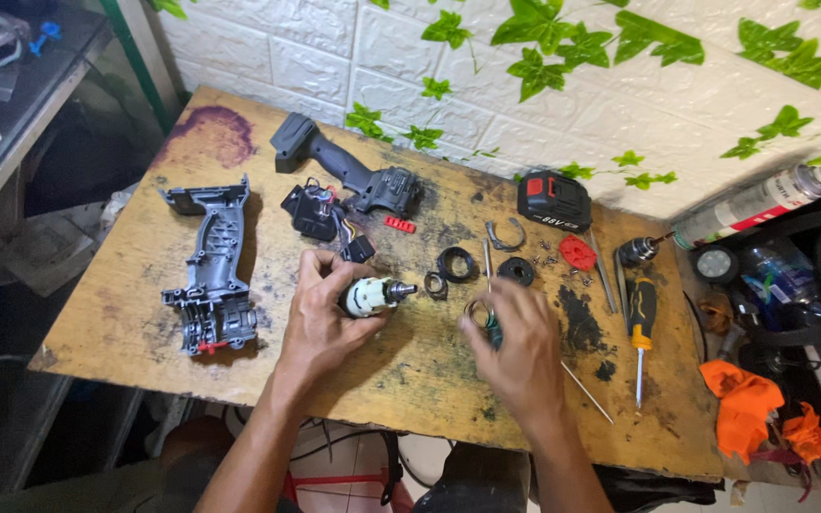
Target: The person uses a screwdriver to remove screws from a small cylindrical component of a cordless drill. They then separate the component into its internal parts, including a spring and a black ring, and place them on the workbench.
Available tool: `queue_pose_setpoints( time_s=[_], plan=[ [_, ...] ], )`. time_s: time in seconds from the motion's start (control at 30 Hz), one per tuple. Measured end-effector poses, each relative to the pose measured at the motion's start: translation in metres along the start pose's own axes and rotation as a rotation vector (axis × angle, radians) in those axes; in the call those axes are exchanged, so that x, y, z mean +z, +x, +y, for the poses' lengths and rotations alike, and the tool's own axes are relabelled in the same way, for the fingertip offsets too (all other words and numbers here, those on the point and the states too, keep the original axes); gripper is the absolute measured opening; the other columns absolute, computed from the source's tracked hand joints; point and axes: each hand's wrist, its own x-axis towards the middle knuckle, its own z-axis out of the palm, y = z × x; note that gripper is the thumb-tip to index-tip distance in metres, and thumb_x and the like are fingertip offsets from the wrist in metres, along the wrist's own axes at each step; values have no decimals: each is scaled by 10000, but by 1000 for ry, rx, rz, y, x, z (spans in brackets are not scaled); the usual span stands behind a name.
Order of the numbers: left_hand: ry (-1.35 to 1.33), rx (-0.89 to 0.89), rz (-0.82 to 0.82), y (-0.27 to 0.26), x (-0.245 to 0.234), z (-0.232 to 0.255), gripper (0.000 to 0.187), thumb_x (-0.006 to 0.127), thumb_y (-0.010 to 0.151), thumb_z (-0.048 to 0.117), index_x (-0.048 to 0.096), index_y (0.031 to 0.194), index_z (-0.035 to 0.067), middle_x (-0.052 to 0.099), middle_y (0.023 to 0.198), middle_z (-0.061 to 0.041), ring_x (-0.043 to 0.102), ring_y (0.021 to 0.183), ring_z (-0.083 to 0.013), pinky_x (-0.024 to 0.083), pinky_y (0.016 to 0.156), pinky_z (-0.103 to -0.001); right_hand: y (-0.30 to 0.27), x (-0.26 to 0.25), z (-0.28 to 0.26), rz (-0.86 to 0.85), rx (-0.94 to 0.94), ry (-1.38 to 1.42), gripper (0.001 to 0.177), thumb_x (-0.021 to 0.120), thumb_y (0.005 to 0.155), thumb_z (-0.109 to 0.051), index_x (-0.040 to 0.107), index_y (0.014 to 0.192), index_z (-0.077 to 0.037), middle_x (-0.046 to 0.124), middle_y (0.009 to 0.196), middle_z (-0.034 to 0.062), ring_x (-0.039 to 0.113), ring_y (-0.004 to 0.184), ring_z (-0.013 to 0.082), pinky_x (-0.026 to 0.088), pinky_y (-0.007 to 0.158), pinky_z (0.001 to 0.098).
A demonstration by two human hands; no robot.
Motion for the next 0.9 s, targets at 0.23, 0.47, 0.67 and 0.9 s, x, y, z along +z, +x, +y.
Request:
queue_pose_setpoints(
  time_s=[0.23, 0.47, 0.67, 0.9],
  plan=[
    [-16, -9, 7, 0, 2, -7, 477, 889, 553, 134, 762, 1006, 206, 470, 980, -111, 602, 1010, -363, 515, 922, -443, 46, -2, 1, -109, 4, 102, 419, 685, 943, -257, 661, 1327, -90, 674, 1288, 182, 637, 1153, 326, 480, 959, 498],
    [-23, -28, -14, 2, 3, -7, 480, 893, 556, 137, 758, 1011, 208, 469, 1002, -109, 605, 1025, -372, 516, 925, -470, 66, 22, 15, -250, 68, -45, 608, 703, 859, -386, 620, 1424, -176, 666, 1354, 116, 620, 1194, 335, 450, 961, 556],
    [-25, -36, -13, 1, 1, -7, 471, 897, 566, 150, 760, 1012, 216, 459, 1000, -94, 615, 1024, -361, 522, 924, -460, 66, 31, 11, -138, 50, -6, 547, 751, 836, -341, 680, 1353, -179, 703, 1250, 73, 634, 1162, 293, 385, 1032, 562],
    [-54, -37, -11, 3, 0, -1, 451, 897, 579, 131, 765, 1007, 179, 458, 1003, -114, 615, 984, -374, 530, 900, -497, 59, 23, -8, 159, -109, 355, 509, 821, 794, 0, 653, 1270, 72, 574, 1132, 213, 691, 870, 298, 609, 766, 456]
  ],
)
